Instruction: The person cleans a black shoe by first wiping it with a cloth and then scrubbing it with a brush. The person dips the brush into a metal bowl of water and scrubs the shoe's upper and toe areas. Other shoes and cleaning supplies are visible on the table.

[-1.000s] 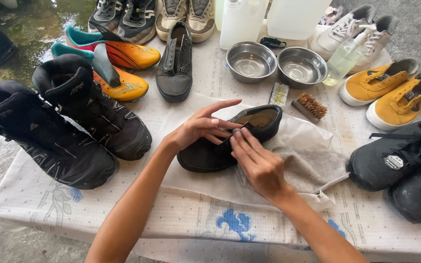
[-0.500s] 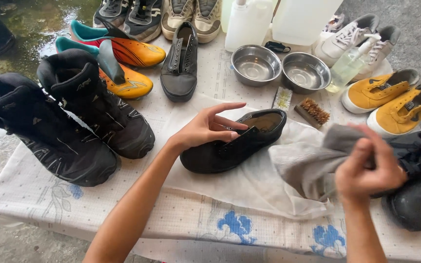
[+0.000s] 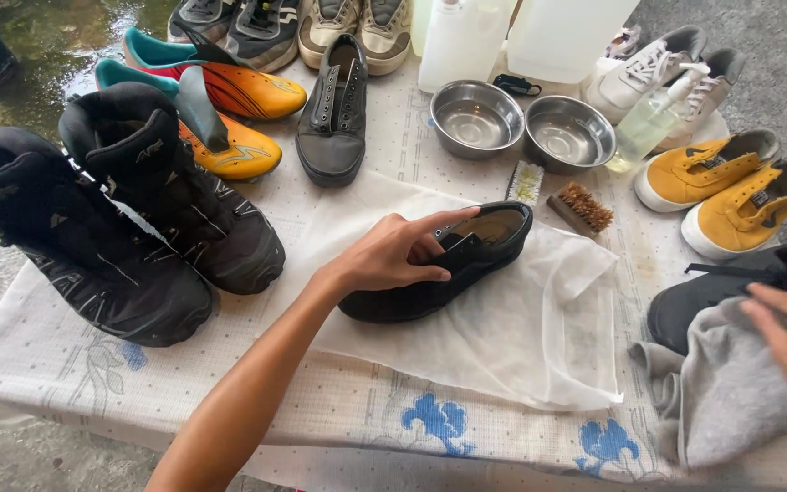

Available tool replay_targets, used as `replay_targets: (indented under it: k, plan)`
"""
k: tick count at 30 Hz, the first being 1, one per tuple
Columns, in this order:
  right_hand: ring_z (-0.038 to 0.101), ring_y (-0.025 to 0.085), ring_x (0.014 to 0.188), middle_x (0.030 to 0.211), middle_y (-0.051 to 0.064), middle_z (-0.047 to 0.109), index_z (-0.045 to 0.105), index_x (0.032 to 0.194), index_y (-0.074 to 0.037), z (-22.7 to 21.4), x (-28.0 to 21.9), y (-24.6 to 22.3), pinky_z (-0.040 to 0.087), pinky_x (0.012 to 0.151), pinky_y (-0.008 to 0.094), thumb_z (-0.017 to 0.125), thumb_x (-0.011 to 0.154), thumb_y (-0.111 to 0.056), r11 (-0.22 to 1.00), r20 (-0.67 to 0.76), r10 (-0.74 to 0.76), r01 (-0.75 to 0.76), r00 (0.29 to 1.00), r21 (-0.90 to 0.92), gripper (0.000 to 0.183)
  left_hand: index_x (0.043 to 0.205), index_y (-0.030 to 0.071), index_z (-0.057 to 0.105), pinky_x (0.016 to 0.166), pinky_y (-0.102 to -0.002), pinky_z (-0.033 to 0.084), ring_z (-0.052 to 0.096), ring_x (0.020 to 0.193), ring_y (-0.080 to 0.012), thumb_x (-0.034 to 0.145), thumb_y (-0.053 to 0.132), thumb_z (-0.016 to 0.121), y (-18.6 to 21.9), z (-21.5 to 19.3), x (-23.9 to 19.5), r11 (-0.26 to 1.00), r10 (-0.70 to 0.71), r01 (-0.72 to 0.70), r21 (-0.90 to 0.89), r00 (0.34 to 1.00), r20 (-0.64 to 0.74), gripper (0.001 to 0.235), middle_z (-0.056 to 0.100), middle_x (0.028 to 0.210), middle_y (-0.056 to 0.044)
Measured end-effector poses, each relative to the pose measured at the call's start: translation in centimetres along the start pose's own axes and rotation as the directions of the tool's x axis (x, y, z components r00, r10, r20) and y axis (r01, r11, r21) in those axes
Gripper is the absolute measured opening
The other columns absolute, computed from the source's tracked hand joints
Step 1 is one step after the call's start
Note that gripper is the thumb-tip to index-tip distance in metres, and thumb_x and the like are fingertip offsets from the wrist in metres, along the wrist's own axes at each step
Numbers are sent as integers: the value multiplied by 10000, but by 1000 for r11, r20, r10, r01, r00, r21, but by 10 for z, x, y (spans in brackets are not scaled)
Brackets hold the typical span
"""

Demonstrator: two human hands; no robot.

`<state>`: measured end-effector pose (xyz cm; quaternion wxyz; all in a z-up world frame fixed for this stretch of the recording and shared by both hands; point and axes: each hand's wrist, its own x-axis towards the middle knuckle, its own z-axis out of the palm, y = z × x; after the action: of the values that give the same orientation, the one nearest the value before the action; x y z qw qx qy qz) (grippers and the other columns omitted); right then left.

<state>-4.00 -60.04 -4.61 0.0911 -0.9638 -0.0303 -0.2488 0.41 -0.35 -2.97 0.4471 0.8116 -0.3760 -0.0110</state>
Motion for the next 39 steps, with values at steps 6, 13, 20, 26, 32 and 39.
replay_targets:
  k: [6, 13, 20, 26, 32, 39]
  plan:
    - [751, 251, 1135, 1128, 107, 816, 865, 1295, -148, 20, 20, -113, 566, 1003, 342, 801, 1116, -447, 908, -187, -159, 69, 969, -414, 354, 1589, 363, 281, 781, -337, 536, 705, 846, -241, 912, 226, 781, 5, -4, 0, 974, -37, 61, 216, 993, -113, 852, 810, 905, 29]
    - [707, 295, 1088, 1362, 125, 666, 547, 1459, -47, 69, 106, -191, 409, 1067, 430, 705, 839, -506, 966, 461, 200, -252, 864, 53, 788, 1622, 289, 252, 1170, -417, 302, 741, 1007, -133, 978, 213, 756, -24, -7, -2, 944, 180, -103, 314, 957, -227, 821, 775, 994, 44]
    - [545, 478, 1270, 1323, 240, 655, 581, 1445, -134, 101, 120, -191, 490, 955, 587, 778, 782, -563, 947, 466, 321, -278, 825, -160, 814, 1642, 247, 156, 1055, -390, 478, 727, 975, -199, 954, 186, 764, -4, -12, -4, 999, 42, -40, 20, 995, -86, 920, 746, 973, -64]
    - [730, 172, 893, 915, 56, 783, 791, 1059, -118, 71, 124, -183, 517, 898, 336, 896, 795, -440, 904, 280, 345, -398, 896, 159, 430, 1642, 282, 159, 776, -301, 479, 678, 865, -187, 934, 207, 754, 10, -21, -7, 995, -103, 103, -2, 994, 23, 928, 746, 949, -49]
    - [703, 247, 1107, 1209, 177, 703, 625, 1312, 52, 70, 172, -188, 600, 835, 354, 827, 1081, -51, 827, -92, -19, 67, 996, 559, 323, 1600, 218, 301, 1015, -357, 449, 549, 1023, -193, 967, 333, 725, -8, -28, -27, 999, -17, 21, 47, 995, -94, 771, 636, 1297, -25]
    - [678, 481, 1042, 1246, 372, 646, 482, 1514, 169, 98, 248, -274, 626, 840, 513, 718, 1153, 83, 710, -237, -489, 541, 840, 452, 440, 1497, 165, 439, 884, -327, 573, 755, 904, -189, 1074, 243, 494, -29, -18, -32, 975, -220, 193, -106, 871, -438, 434, 771, 1112, -49]
